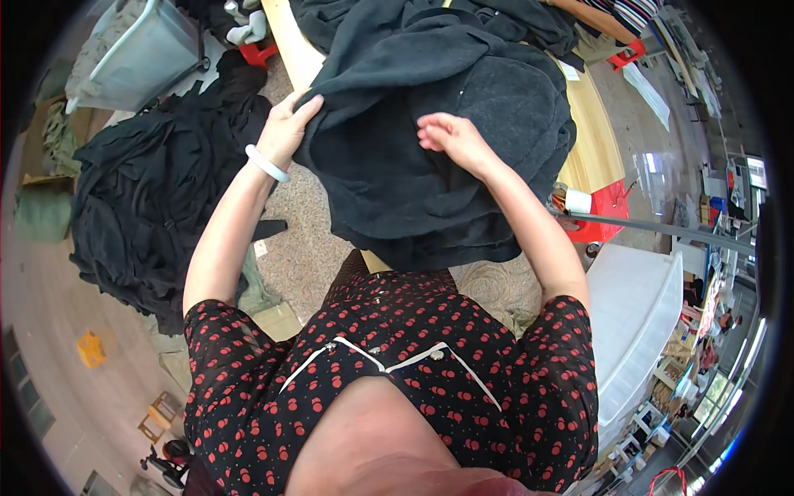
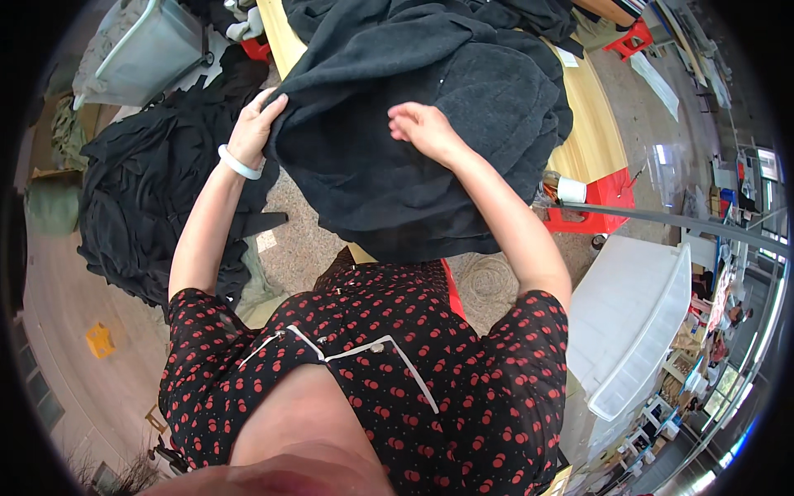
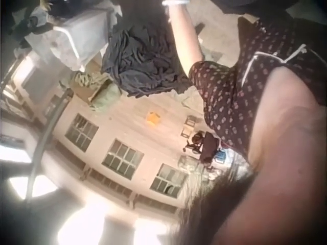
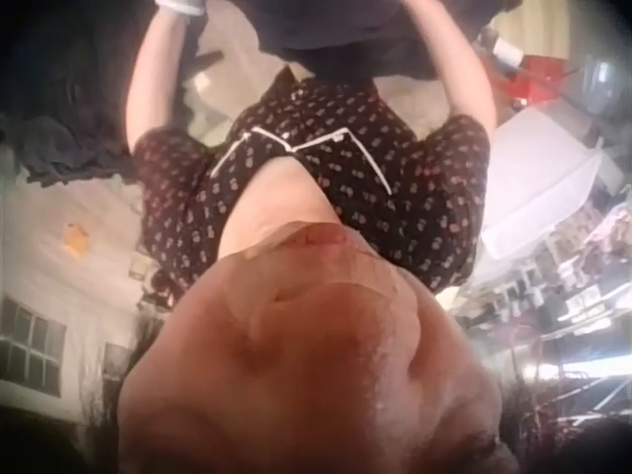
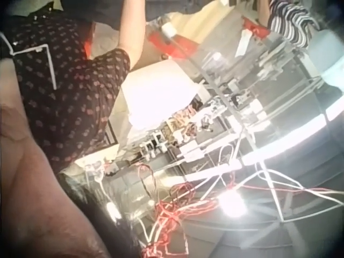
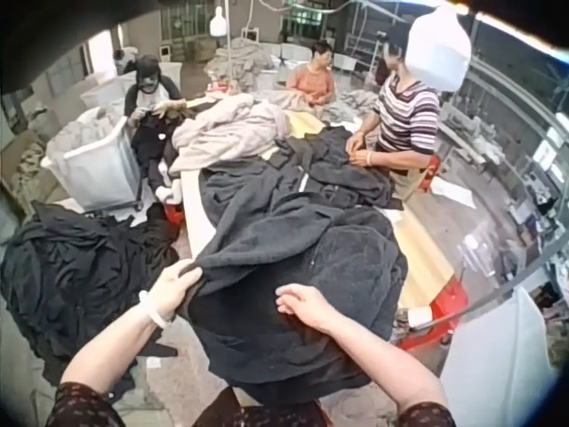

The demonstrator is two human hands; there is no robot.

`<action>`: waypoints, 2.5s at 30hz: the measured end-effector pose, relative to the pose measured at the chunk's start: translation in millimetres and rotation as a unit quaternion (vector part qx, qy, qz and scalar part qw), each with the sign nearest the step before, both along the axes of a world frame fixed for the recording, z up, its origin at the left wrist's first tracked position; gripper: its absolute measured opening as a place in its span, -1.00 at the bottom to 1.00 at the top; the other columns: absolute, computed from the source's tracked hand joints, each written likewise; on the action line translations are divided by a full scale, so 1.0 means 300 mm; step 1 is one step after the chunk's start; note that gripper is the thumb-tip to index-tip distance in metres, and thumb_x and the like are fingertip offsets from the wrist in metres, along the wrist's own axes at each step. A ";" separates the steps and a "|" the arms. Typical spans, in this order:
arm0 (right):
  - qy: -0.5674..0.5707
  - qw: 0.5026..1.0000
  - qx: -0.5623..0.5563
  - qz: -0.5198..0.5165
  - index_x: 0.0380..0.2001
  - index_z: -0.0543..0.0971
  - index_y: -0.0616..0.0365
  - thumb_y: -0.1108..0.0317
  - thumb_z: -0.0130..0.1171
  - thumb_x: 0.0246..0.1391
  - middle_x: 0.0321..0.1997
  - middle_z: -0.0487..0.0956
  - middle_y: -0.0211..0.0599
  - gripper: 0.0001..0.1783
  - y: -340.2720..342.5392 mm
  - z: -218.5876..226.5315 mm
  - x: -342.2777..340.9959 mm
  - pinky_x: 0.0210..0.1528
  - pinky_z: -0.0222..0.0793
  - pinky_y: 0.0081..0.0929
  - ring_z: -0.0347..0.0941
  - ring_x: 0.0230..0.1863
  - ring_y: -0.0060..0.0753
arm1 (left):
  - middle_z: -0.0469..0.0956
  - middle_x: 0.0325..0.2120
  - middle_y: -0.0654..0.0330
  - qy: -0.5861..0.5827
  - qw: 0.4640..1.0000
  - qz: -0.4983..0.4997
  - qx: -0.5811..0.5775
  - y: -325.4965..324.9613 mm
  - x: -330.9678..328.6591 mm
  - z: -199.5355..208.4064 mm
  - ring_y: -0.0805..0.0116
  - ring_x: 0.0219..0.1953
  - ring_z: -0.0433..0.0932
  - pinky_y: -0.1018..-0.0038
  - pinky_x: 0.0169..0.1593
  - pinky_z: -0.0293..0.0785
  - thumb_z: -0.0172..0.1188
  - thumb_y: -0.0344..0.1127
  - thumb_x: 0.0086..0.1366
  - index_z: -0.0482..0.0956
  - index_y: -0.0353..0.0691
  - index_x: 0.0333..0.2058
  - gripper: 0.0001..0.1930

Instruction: Inspecting and sorting dark-colored garments on a work table in a sewing factory.

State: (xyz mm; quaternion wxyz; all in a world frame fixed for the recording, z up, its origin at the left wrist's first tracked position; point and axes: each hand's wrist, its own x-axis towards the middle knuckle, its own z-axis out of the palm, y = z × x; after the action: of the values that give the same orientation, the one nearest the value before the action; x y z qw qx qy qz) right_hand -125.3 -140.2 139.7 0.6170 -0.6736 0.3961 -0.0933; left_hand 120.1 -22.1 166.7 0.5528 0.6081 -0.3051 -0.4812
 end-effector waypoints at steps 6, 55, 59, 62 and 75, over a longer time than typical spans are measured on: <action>-0.332 0.813 0.324 -0.351 -0.08 0.33 0.26 0.35 -0.16 0.10 -0.11 0.43 -0.14 -0.67 -0.158 -0.286 0.283 -0.05 0.30 -0.38 0.37 -0.10 -0.27 | 0.46 -0.22 0.19 0.103 0.988 -0.079 -0.085 0.063 -0.120 0.195 0.50 -0.21 0.40 0.61 -0.08 0.29 0.04 -0.30 0.19 0.37 -0.42 -0.10 -0.64; 0.166 0.803 -0.547 -0.171 -0.06 0.40 -0.08 0.54 0.04 -0.18 -0.16 0.39 -0.18 -0.49 -0.460 -0.082 -0.625 -0.15 0.32 -0.48 0.40 -0.21 -0.25 | 0.45 -0.28 -0.04 -0.519 0.844 -0.137 0.009 -0.652 -0.545 -0.107 0.10 -0.20 0.46 0.32 -0.12 0.37 0.07 0.00 0.10 0.50 -0.31 -0.28 -0.57; 0.156 0.812 -0.546 -0.135 -0.16 0.48 -0.13 0.53 -0.04 -0.15 -0.10 0.40 -0.24 -0.58 -0.525 -0.096 -0.605 -0.10 0.32 -0.39 0.38 -0.12 -0.16 | 0.31 -0.05 -0.09 -0.483 0.838 -0.158 0.197 -0.802 -0.640 -0.206 0.10 0.00 0.34 0.34 0.03 0.29 0.12 0.16 0.01 0.34 -0.36 -0.09 -0.31; 0.132 0.814 -0.552 -0.121 -0.26 0.54 -0.09 0.54 -0.04 -0.17 -0.14 0.44 -0.29 -0.63 -0.543 -0.081 -0.607 -0.13 0.34 -0.43 0.41 -0.15 -0.22 | 0.29 -0.04 -0.10 -0.447 0.852 -0.160 0.221 -0.830 -0.667 -0.261 0.11 0.02 0.32 0.36 0.04 0.28 0.22 0.13 -0.07 0.31 -0.37 -0.07 -0.26; 0.089 0.840 -0.509 -0.165 -0.35 0.40 0.15 0.66 -0.15 -0.14 -0.14 0.49 -0.21 -0.75 -0.591 -0.077 -0.567 -0.12 0.32 -0.45 0.43 -0.12 -0.22 | 0.48 -0.27 -0.02 -0.405 0.889 -0.072 0.203 -0.810 -0.671 -0.360 0.11 -0.15 0.45 0.40 -0.09 0.35 0.28 -0.11 -0.09 0.47 -0.27 -0.34 -0.60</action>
State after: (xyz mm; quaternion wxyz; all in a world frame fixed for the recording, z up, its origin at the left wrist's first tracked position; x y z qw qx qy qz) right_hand -295.4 -317.4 116.7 0.1250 -0.8231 0.4508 -0.3218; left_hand -81.2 -265.0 58.8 0.2096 0.8257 -0.4405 -0.2834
